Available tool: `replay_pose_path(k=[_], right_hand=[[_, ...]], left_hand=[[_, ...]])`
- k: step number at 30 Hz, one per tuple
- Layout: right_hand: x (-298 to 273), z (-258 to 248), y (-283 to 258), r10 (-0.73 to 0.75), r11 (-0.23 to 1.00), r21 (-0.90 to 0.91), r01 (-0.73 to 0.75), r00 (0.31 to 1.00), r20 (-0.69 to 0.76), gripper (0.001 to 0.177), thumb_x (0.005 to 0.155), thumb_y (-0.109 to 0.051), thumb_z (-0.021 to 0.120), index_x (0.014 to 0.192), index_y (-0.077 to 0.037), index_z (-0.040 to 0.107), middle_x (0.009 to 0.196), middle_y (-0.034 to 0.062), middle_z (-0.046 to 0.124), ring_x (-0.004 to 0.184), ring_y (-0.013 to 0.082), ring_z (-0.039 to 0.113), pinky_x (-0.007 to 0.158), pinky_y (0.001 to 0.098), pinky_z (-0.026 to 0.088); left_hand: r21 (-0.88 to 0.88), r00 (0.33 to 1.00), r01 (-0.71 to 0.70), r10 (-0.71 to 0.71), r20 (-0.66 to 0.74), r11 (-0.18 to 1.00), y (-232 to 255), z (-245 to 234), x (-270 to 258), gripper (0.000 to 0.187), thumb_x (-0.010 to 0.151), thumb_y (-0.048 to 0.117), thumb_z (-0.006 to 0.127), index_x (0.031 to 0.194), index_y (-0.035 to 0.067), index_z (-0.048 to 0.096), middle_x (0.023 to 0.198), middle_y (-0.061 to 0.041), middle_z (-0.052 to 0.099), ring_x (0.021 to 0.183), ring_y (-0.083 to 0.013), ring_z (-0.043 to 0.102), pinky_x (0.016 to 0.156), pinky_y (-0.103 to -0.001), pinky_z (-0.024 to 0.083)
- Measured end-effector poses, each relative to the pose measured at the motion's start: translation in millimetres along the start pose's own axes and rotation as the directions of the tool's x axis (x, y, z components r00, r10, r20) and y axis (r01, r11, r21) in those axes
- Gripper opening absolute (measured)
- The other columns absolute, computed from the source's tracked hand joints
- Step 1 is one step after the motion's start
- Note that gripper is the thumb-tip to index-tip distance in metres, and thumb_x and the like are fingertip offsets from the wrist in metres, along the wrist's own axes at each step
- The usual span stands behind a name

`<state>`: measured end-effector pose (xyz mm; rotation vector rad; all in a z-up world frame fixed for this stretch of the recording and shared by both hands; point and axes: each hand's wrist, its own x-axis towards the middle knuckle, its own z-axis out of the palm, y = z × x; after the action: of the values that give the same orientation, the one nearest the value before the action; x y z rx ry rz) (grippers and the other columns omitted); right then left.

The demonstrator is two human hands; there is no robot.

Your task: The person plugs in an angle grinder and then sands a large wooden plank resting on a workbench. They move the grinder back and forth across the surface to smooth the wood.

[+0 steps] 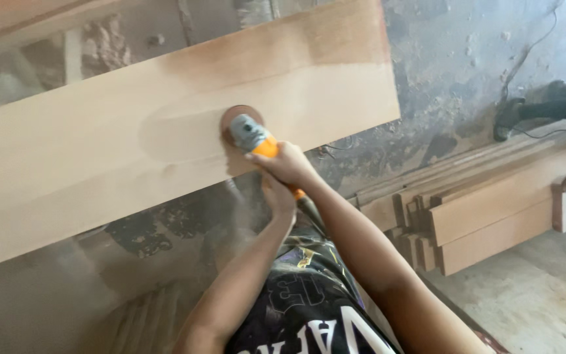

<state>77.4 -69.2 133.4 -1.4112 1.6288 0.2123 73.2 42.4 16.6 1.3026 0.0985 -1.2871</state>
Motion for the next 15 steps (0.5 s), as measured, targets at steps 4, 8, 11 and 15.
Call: replay_pose_path(k=[4,8,11,15], right_hand=[[2,-53,75,0.111,0.972,0.218,-0.087,0.989,-0.099,0.060,0.078,-0.055,0.075,0.100,0.001,0.073,0.085,0.0122,0.077,0.075,0.0201,0.075,0.066,0.0364,0.061],[7,-117,154,0.144,0.897,0.441,-0.027,0.962,-0.234,0.047,0.087,-0.045,0.073,0.100,0.000,0.073,0.084,0.0087,0.074,0.072,0.0148,0.070,0.064,0.0328,0.057],[9,-156,198,0.160,0.822,0.568,0.026,0.948,-0.274,0.044,0.092,-0.043,0.070,0.100,0.000,0.072,0.085,0.0075,0.073,0.072,0.0141,0.069,0.064,0.0310,0.057],[20,-182,224,0.154,0.726,0.680,0.104,0.939,-0.308,0.043,0.094,-0.042,0.070,0.101,0.000,0.071,0.085,0.0052,0.070,0.071,0.0128,0.065,0.063,0.0306,0.055]], left_hand=[[0.376,0.987,0.125,-0.152,0.043,0.918,-12,72,-29,0.060,0.104,0.050,0.029,0.145,0.008,0.042,0.121,-0.013,0.062,0.109,-0.0224,0.065,0.086,-0.036,0.057],[0.591,0.939,0.128,-0.289,0.186,0.797,-21,150,-54,0.067,0.101,0.058,0.034,0.129,0.003,0.060,0.103,-0.017,0.073,0.098,-0.0297,0.074,0.082,-0.041,0.057],[0.651,0.949,0.039,-0.233,0.214,0.758,-36,199,-64,0.072,0.099,0.062,0.043,0.124,-0.002,0.061,0.106,-0.023,0.073,0.104,-0.0341,0.072,0.087,-0.044,0.054],[0.592,0.934,-0.002,-0.210,0.289,0.806,-55,231,-61,0.075,0.094,0.064,0.047,0.117,-0.007,0.061,0.107,-0.027,0.073,0.105,-0.0361,0.073,0.087,-0.045,0.055]])
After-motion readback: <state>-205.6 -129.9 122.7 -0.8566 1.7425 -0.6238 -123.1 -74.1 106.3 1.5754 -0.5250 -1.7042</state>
